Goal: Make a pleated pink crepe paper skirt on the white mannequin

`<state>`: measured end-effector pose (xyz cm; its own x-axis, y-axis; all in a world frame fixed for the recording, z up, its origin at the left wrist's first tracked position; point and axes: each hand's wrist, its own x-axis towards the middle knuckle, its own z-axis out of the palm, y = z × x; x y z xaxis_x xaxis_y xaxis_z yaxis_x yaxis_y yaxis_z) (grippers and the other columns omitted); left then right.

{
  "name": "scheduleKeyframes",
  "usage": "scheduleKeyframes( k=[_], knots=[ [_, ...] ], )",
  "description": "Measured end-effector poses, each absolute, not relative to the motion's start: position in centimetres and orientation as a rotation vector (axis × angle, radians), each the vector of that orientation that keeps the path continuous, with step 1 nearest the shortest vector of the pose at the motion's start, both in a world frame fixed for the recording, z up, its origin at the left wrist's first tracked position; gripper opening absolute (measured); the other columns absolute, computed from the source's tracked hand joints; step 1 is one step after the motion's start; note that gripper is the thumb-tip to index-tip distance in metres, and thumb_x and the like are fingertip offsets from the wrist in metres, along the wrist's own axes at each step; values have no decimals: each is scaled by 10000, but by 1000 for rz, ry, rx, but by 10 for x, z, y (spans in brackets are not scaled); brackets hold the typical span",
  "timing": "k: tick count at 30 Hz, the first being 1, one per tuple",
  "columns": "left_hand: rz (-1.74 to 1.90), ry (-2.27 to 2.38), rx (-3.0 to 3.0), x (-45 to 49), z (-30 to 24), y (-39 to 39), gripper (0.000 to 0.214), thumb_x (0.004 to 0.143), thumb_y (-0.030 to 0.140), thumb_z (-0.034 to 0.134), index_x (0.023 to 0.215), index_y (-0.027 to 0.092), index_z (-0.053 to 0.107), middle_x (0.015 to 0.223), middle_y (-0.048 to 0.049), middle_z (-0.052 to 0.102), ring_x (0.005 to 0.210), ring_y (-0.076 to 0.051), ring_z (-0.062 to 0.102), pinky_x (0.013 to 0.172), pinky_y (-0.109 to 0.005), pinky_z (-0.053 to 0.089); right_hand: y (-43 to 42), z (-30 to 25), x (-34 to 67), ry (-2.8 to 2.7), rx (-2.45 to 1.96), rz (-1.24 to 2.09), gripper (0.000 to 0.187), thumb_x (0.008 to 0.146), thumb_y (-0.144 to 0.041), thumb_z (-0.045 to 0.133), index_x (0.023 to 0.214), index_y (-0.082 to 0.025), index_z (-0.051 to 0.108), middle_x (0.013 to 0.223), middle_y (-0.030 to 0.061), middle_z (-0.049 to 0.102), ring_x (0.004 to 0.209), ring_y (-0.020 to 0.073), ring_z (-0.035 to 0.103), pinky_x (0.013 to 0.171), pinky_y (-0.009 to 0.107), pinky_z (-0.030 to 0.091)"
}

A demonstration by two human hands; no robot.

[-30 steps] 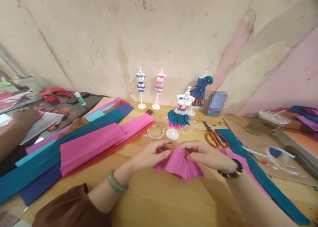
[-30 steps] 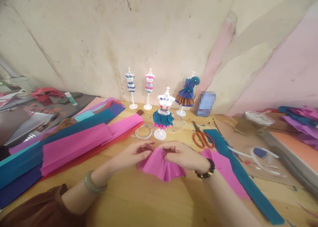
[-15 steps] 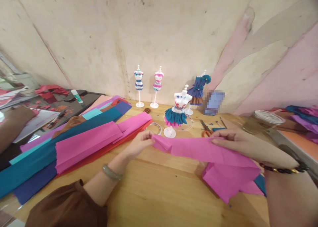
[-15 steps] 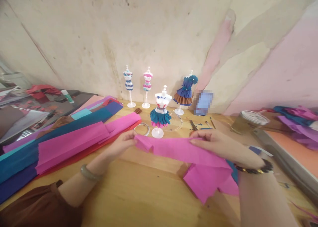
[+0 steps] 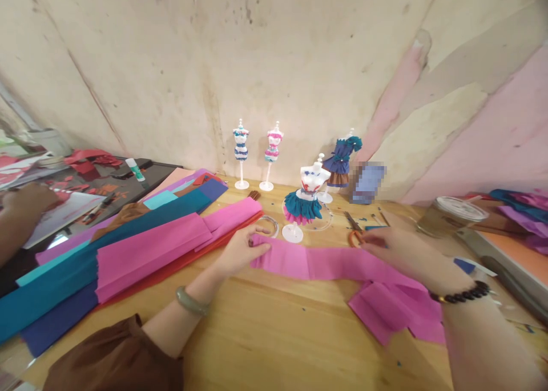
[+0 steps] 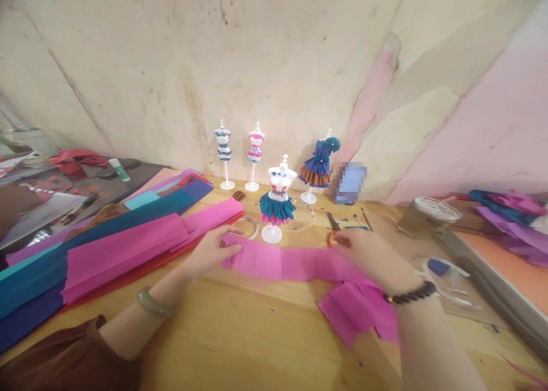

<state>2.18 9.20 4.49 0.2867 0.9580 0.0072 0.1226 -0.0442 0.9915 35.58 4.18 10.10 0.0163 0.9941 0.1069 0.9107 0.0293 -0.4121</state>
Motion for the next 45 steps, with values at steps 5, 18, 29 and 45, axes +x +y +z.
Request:
scheduleKeyframes(
  k=[5,18,29,45],
  knots=[
    [794,888,1650,40,48,67,354,707,219,707,1049,165,638,803,-7,669,629,-125,577,547,-224,416,31,94,260,-2101,-1372,886,427,841,-423,651,1222,-232,660,1259,94,678,1141,291,608,1000,417,434],
    [757,934,1284,30,44,85,474,564,459,867,824,135,638,636,9,653,504,-102,568,518,-243,446,49,68,273,-2255,-1387,1200,372,882,-521,581,718,-187,575,634,-52,376,592,109,352,550,246,287],
    [615,769,1080,44,38,71,596,542,561,866,918,129,701,821,-40,699,703,-131,625,660,-246,464,48,62,264,-2187,-1298,1262,363,886,-529,575,739,-198,569,672,-39,471,605,117,407,570,240,346],
    [890,898,1316,53,29,71,508,638,617,755,684,172,515,584,61,480,522,-81,423,501,-210,322,51,60,265,-2137,-1388,1156,364,823,-556,647,830,-194,679,737,-8,618,682,158,530,624,263,417]
  ],
)
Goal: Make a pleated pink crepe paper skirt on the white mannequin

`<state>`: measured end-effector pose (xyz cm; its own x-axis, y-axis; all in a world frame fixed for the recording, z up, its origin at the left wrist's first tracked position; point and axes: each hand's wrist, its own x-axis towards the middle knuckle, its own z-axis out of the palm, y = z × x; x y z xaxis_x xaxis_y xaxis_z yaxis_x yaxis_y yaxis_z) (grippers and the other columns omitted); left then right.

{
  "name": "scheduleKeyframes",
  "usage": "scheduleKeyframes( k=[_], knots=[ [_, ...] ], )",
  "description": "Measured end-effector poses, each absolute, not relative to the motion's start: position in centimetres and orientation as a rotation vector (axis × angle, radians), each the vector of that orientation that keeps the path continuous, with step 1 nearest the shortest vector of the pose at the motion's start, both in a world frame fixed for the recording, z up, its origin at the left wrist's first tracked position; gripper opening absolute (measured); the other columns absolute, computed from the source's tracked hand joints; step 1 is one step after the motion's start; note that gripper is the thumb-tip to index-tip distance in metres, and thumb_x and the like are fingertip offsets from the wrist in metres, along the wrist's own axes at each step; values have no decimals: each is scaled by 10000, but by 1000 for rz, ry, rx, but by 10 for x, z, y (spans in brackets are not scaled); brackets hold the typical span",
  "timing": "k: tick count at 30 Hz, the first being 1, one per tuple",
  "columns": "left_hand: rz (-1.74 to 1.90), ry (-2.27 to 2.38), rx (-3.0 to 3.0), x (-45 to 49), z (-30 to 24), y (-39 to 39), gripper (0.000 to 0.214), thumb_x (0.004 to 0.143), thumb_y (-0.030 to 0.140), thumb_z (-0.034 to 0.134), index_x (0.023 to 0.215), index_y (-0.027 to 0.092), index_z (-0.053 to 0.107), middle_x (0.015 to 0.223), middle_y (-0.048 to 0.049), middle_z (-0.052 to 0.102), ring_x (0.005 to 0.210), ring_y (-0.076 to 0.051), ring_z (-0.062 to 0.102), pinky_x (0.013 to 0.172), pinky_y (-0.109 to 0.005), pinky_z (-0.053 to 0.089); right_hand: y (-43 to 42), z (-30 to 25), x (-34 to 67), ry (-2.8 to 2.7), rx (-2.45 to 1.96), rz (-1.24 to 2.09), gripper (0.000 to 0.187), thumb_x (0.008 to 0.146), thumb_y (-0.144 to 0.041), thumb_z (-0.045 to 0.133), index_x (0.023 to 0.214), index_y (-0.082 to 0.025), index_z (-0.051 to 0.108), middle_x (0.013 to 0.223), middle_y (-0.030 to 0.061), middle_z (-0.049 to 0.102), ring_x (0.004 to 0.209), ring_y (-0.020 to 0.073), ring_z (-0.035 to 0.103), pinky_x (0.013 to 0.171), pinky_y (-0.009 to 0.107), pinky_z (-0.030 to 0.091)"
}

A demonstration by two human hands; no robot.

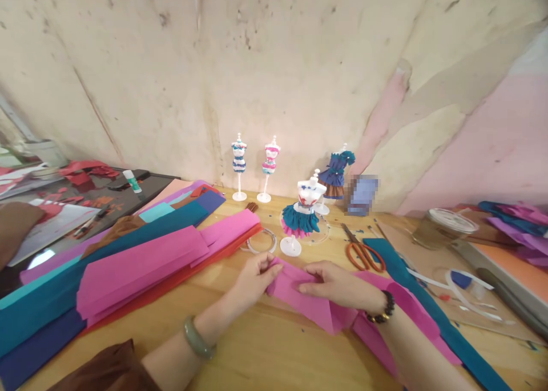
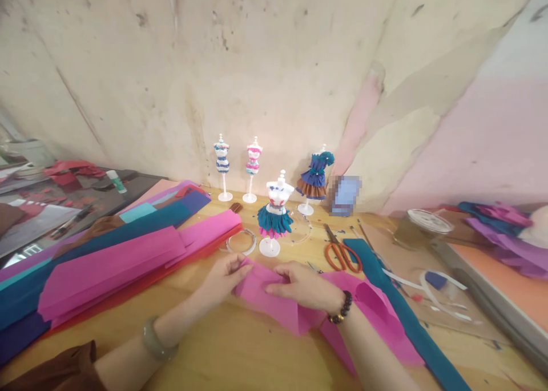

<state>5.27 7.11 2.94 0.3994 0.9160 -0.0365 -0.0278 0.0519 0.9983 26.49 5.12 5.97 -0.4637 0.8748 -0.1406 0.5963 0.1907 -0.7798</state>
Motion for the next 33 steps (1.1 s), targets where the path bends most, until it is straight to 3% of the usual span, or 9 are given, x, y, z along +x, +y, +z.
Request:
scheduleKeyframes(
  k=[4,7,10,18,24,28,31,33],
  knots=[
    [875,919,1522,55,28,64,370,763,510,667,705,175,521,604,56,463,557,-94,419,540,-220,324,48,63,247,-2008,-1284,1131,353,812,-484,669,1027,-205,683,939,30,679,820,191,581,723,287,447],
    [887,967,1587,53,26,65,332,795,471,637,704,172,526,592,59,426,560,-98,390,545,-228,295,48,61,241,-1980,-1340,1176,287,829,-475,640,829,-189,657,707,-15,588,646,142,503,584,250,382],
    [908,992,1557,50,26,68,361,793,511,625,713,171,533,598,52,439,557,-104,397,541,-235,299,49,58,245,-1979,-1383,1191,393,823,-520,635,643,-191,518,574,-60,406,540,98,355,498,232,267],
    [940,1059,1612,48,32,68,415,853,561,521,682,183,513,581,44,451,530,-113,428,491,-228,330,53,55,255,-1974,-1364,1285,502,835,-635,576,630,-201,428,587,-65,375,527,87,323,491,240,233],
    [940,1083,1640,46,30,69,442,892,551,464,633,193,467,497,64,408,433,-103,422,432,-220,312,55,52,259,-1991,-1360,1298,472,865,-609,540,650,-198,452,601,-64,367,533,85,314,494,228,250],
    [1021,1120,1661,39,32,75,414,900,530,463,728,171,575,472,72,402,442,-108,420,466,-223,332,56,54,266,-2050,-1385,1275,434,858,-570,567,666,-181,561,577,-52,440,528,90,359,494,223,284],
    [1208,1198,1656,37,41,87,377,911,497,476,918,158,640,557,39,532,526,-137,523,524,-237,404,54,59,270,-2109,-1403,1251,379,832,-529,618,725,-170,669,594,-33,541,548,102,433,517,222,332],
    [1342,1223,1733,43,51,97,328,883,462,552,984,165,650,765,-24,661,721,-177,627,664,-272,482,52,64,271,-2151,-1404,1236,342,817,-500,641,779,-169,719,635,-21,604,582,113,485,550,222,368]
  ],
)
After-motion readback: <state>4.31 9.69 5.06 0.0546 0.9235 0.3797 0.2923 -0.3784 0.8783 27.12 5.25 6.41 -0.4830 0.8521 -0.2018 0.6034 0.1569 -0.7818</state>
